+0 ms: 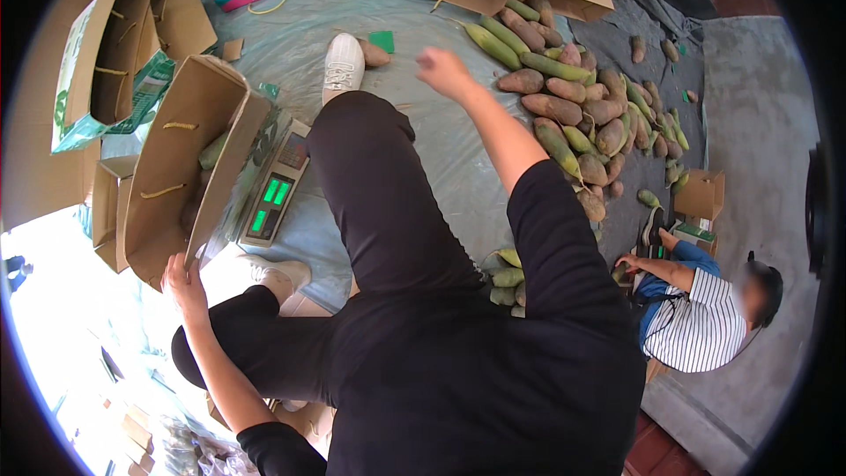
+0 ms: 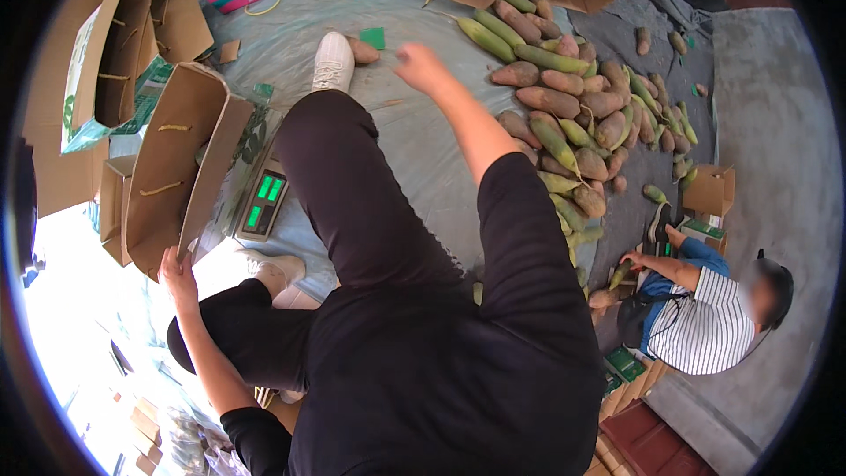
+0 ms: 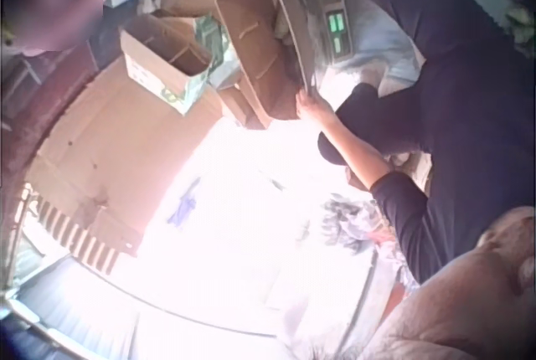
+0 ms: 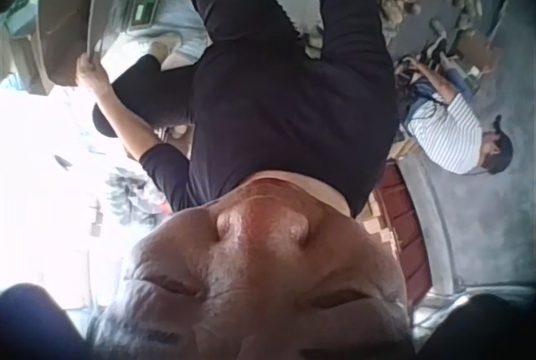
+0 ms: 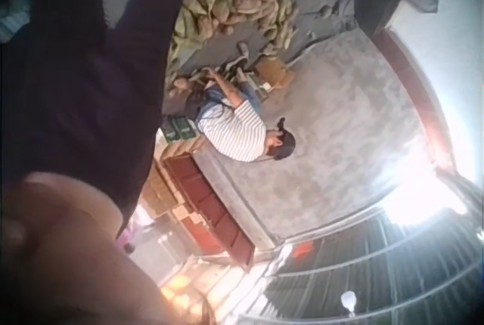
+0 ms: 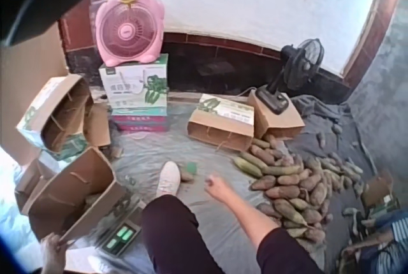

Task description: Weigh and pack long green vegetables into boxes and bags.

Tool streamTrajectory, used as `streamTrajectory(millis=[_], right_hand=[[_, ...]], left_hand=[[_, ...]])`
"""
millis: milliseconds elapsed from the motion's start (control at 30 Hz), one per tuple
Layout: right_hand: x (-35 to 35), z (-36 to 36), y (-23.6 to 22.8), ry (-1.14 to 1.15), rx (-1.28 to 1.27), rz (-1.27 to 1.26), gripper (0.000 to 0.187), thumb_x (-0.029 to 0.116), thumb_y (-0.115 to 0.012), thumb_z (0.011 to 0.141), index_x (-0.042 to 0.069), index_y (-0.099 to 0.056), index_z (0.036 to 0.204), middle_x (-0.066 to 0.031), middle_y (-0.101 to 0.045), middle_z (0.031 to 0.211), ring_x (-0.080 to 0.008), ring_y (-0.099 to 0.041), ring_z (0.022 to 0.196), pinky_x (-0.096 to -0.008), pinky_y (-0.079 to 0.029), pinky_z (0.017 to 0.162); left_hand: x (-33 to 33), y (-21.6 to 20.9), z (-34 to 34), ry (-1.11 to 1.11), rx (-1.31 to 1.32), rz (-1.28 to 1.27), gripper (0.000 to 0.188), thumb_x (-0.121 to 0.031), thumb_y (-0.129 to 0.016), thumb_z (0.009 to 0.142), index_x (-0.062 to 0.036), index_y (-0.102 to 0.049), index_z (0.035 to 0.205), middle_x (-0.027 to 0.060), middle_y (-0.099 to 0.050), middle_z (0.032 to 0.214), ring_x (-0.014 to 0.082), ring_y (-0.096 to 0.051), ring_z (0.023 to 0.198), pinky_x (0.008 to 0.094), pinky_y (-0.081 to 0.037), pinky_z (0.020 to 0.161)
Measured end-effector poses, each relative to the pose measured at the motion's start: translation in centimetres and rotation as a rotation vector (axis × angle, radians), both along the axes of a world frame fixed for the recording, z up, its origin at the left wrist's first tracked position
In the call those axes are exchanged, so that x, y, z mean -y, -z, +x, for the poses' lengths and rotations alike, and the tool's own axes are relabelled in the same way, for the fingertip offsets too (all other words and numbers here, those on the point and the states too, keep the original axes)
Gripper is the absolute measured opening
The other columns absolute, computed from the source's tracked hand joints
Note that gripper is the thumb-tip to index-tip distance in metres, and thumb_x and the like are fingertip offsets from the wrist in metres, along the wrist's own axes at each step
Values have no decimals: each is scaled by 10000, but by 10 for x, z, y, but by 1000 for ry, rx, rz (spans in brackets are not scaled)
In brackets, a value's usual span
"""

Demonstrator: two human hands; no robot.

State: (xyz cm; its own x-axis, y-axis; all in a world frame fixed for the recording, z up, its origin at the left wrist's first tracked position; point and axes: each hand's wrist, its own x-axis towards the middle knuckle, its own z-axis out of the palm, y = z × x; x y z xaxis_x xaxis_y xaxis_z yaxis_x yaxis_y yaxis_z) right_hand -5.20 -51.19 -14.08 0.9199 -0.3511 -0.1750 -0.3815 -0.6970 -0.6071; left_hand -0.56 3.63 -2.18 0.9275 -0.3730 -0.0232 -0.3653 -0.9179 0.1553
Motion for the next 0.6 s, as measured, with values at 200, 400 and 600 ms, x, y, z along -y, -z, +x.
streamTrajectory(millis=[200, 400, 600], right_hand=[[54, -152, 113, 276, -397, -164, 341, 215, -625, 702, 56, -608, 1004, -171, -596, 1034, -326, -547, 1001, -394, -436, 862], [83, -206, 108, 455, -637, -209, 467, 297, -645, 658, 50, -588, 1050, -185, -552, 1122, -333, -514, 1066, -383, -417, 912], [78, -181, 42, 459, -814, -312, 770, 411, -677, 626, 68, -409, 1262, -145, -389, 1293, -307, -366, 1214, -377, -371, 979]], left_hand=[[11, 2, 0, -29, -26, -134, 103, -3, -586, 731, -20, -517, 805, 125, -527, 742, 329, -541, 717, 409, -412, 645], [2, 11, 3, -49, -66, -161, 132, 55, -578, 717, -2, -502, 809, 133, -526, 722, 329, -538, 664, 366, -421, 600], [-4, 14, 2, -45, -40, -188, 139, 79, -569, 710, 13, -492, 805, 142, -538, 739, 329, -542, 668, 351, -426, 604]])
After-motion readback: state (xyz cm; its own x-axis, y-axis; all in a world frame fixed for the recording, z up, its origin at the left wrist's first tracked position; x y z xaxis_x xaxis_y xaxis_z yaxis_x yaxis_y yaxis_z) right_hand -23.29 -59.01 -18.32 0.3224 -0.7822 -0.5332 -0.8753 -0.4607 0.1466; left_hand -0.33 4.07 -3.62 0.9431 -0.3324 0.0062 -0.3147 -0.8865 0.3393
